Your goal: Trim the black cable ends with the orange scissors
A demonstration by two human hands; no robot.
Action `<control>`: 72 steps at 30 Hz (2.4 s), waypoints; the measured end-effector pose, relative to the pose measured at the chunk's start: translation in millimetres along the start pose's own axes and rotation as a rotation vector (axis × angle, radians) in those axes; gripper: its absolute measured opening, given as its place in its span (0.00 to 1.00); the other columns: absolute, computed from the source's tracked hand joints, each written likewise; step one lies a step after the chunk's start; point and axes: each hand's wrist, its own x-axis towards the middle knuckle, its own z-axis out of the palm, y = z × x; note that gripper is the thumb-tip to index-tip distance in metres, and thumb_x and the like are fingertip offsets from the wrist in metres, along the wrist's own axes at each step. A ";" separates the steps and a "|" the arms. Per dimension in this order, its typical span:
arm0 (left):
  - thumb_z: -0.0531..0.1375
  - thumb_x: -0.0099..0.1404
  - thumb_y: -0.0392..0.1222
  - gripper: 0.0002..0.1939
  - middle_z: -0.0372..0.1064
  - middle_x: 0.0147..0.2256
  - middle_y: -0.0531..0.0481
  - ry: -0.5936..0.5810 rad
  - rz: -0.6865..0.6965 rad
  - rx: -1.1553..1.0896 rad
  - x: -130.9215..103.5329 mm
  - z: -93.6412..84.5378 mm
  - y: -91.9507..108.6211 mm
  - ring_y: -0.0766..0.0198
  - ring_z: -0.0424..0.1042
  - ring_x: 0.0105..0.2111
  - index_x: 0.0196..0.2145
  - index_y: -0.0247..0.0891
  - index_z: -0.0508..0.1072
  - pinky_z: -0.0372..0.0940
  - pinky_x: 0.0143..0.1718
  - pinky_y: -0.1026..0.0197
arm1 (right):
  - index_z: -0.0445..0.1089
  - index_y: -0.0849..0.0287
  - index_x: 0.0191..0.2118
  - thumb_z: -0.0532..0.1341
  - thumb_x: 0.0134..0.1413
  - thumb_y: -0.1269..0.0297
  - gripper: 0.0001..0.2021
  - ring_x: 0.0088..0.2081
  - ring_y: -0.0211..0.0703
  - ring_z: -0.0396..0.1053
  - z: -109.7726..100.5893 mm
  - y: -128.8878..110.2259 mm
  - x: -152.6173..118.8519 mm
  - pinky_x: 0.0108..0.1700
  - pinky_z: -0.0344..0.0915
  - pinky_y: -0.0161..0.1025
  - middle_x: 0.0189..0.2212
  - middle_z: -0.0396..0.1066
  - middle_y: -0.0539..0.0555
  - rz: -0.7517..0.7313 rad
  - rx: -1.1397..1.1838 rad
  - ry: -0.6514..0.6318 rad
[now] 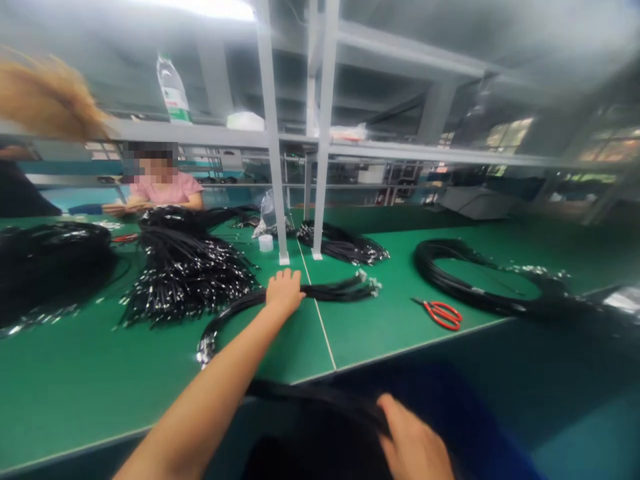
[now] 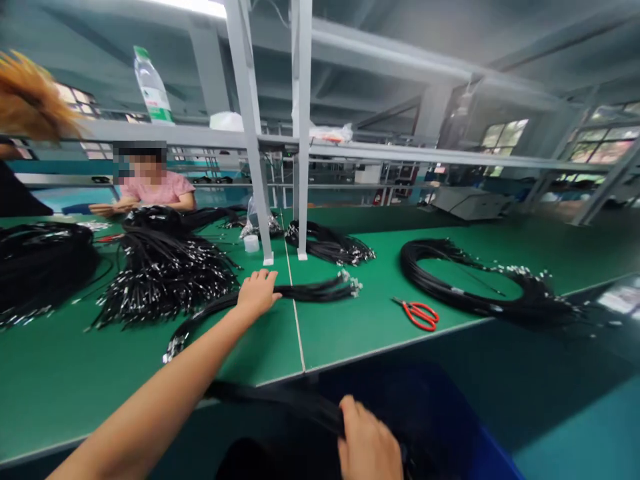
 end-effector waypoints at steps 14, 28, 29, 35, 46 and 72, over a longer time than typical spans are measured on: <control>0.63 0.54 0.43 0.14 0.71 0.33 0.50 -0.304 -0.426 -1.538 -151.2 142.4 72.5 0.60 0.69 0.37 0.39 0.37 0.70 0.60 0.40 0.61 | 0.69 0.57 0.44 0.58 0.52 0.62 0.13 0.40 0.50 0.70 13.0 17.7 -50.5 0.41 0.63 0.40 0.37 0.74 0.53 0.059 0.646 -0.303; 0.65 0.53 0.39 0.09 0.69 0.24 0.53 -0.414 -0.444 -1.724 -167.3 144.7 70.6 0.66 0.68 0.25 0.33 0.35 0.73 0.63 0.31 0.65 | 0.65 0.59 0.39 0.58 0.53 0.59 0.11 0.27 0.41 0.71 16.5 30.5 -55.4 0.29 0.65 0.36 0.27 0.70 0.51 0.316 1.345 -0.462; 0.65 0.53 0.39 0.09 0.68 0.23 0.54 -0.382 -0.460 -1.717 -168.7 145.8 75.0 0.67 0.66 0.24 0.33 0.35 0.73 0.62 0.30 0.66 | 0.65 0.59 0.39 0.57 0.54 0.58 0.11 0.27 0.40 0.71 17.2 28.5 -57.3 0.29 0.65 0.36 0.26 0.70 0.50 0.332 1.369 -0.471; 0.66 0.50 0.34 0.06 0.67 0.20 0.54 -0.392 -0.467 -1.667 -169.1 142.1 75.9 0.69 0.64 0.21 0.27 0.31 0.74 0.59 0.26 0.67 | 0.66 0.61 0.34 0.62 0.47 0.66 0.07 0.27 0.39 0.70 11.3 35.8 -58.3 0.27 0.64 0.34 0.27 0.71 0.50 0.358 1.372 -0.439; 0.67 0.48 0.33 0.06 0.68 0.23 0.53 -0.385 -0.476 -1.639 -166.5 161.5 84.6 0.67 0.65 0.24 0.26 0.33 0.73 0.60 0.28 0.67 | 0.69 0.65 0.37 0.57 0.55 0.54 0.16 0.29 0.47 0.73 22.1 45.2 -66.4 0.28 0.68 0.40 0.31 0.73 0.59 0.450 1.484 -0.592; 0.67 0.48 0.39 0.09 0.67 0.18 0.54 -0.175 -0.582 -1.586 -146.7 181.7 92.5 0.70 0.64 0.19 0.19 0.32 0.73 0.59 0.23 0.67 | 0.67 0.60 0.29 0.53 0.55 0.59 0.12 0.15 0.31 0.50 6.4 68.1 -102.7 0.18 0.40 0.33 0.16 0.56 0.44 0.401 1.362 -0.473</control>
